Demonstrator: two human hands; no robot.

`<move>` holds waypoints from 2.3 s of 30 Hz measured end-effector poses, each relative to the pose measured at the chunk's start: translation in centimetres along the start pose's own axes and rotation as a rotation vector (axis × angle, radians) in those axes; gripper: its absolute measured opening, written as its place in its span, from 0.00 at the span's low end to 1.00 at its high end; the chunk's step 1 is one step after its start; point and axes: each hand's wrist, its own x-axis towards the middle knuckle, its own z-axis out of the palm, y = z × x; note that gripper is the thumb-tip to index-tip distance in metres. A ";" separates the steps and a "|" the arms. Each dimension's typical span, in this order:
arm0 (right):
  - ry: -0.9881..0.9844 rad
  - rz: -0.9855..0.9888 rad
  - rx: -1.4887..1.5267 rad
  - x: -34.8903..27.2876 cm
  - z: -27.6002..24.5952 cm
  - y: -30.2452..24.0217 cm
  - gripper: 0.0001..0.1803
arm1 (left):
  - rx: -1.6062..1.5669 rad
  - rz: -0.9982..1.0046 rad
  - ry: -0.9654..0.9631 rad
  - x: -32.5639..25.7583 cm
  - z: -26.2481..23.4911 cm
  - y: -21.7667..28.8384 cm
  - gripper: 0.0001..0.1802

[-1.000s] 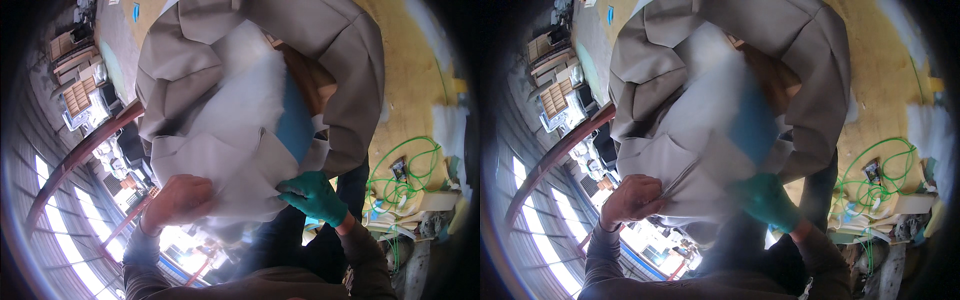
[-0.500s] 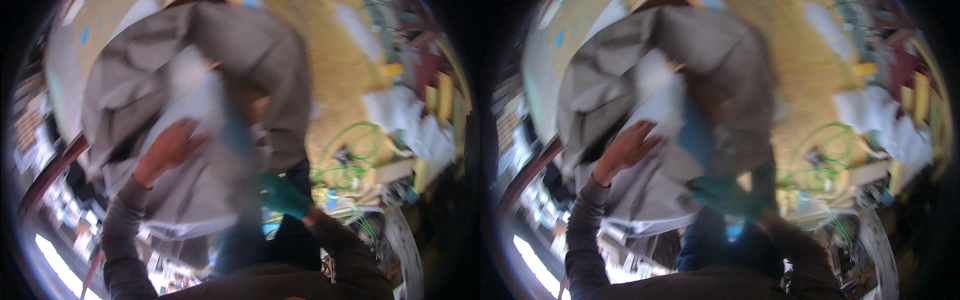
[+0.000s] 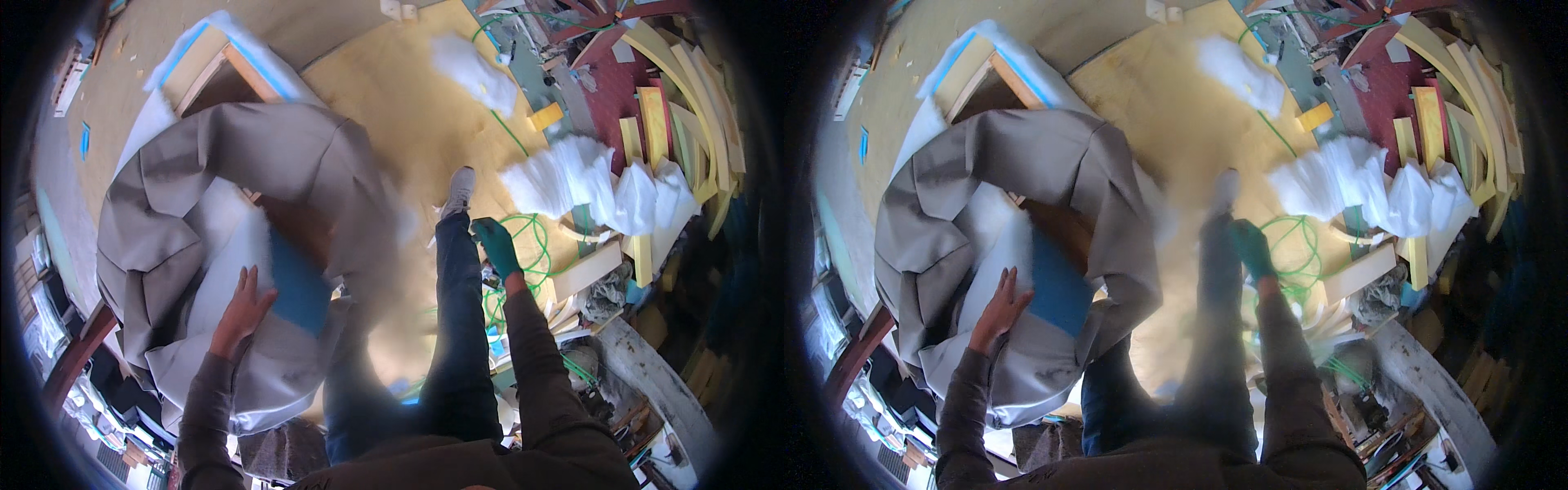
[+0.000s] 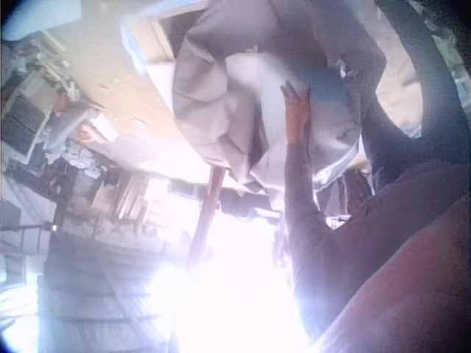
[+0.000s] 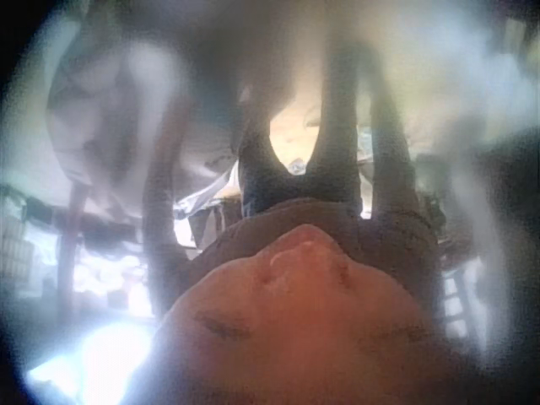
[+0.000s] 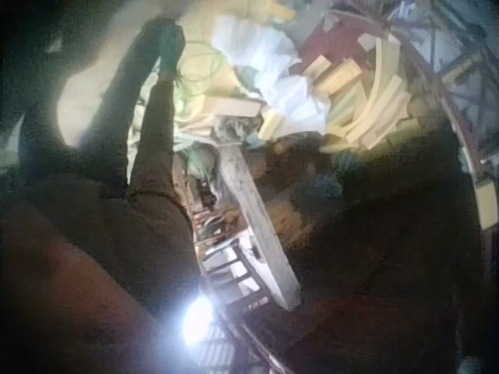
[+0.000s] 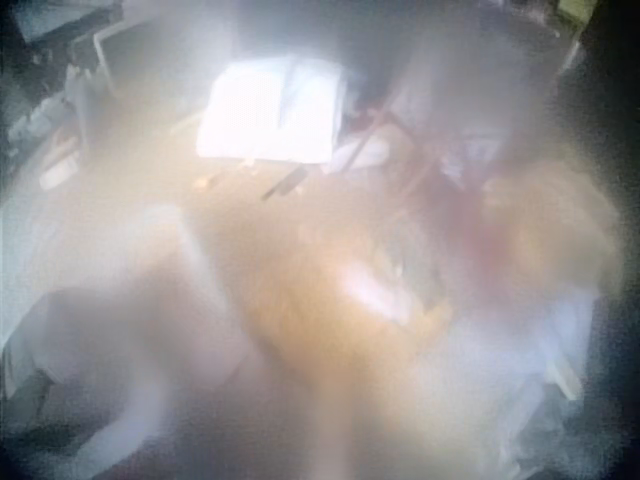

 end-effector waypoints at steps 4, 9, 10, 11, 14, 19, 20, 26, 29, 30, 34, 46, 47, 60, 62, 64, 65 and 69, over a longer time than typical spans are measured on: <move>-0.019 -0.162 -0.234 14.8 -3.7 6.6 0.19 | 0.186 -0.048 0.006 0.7 1.0 3.4 0.36; -0.020 0.094 -0.620 35.0 -6.9 7.9 0.42 | -0.341 -0.222 0.269 1.8 3.7 11.8 0.20; 0.113 -0.009 -0.637 38.7 -6.8 7.0 0.45 | -0.434 -0.253 0.397 2.1 5.4 14.1 0.17; 0.300 -0.289 -0.635 42.8 -6.7 5.6 0.49 | -0.495 -0.298 0.421 2.7 7.2 16.3 0.15; 0.587 -0.508 -0.847 53.1 -6.6 1.7 0.53 | -0.628 -0.292 0.334 3.8 13.2 23.8 0.11; 0.373 -0.388 -1.013 60.3 -6.7 0.4 0.30 | -0.794 -0.360 -0.025 6.6 18.6 35.0 0.13; 0.252 -0.265 -1.047 60.4 -7.5 0.8 0.26 | -0.792 -0.316 -0.070 7.7 18.4 36.6 0.13; -0.241 -0.444 0.693 52.1 -22.4 3.3 0.22 | -0.908 0.046 0.007 16.2 13.4 44.9 0.10; -0.829 -0.042 1.568 45.1 -30.3 3.7 0.24 | -0.878 0.182 0.152 21.1 10.7 48.7 0.10; -0.711 -0.032 1.537 42.9 -31.7 3.6 0.24 | -0.901 0.205 0.179 22.5 9.9 50.2 0.10; -0.410 0.036 1.529 34.6 -32.2 1.8 0.25 | -1.100 0.162 0.241 25.8 9.6 57.0 0.33; -0.331 0.174 1.571 19.0 -20.2 -7.6 0.27 | -1.664 0.329 -0.254 21.1 12.5 50.0 0.47; -0.333 0.179 1.569 17.8 -19.4 -8.0 0.27 | -1.675 0.400 -0.199 20.5 12.0 50.4 0.47; -0.436 0.139 1.112 9.9 -14.9 -16.7 0.31 | -2.020 0.323 0.309 8.9 3.9 43.2 0.13; -0.495 0.204 0.808 5.6 -13.9 -18.3 0.31 | -2.060 0.315 0.296 8.0 3.7 42.2 0.14; -0.676 0.131 0.450 1.4 -14.3 -19.9 0.32 | -2.049 0.364 0.309 7.2 3.6 41.1 0.15; -0.751 0.027 0.409 -0.1 -15.0 -20.8 0.32 | -2.017 0.410 0.324 6.6 3.6 40.4 0.16; -0.937 0.110 0.384 -2.0 -15.2 -23.4 0.33 | -1.915 0.351 0.368 4.2 5.0 38.2 0.20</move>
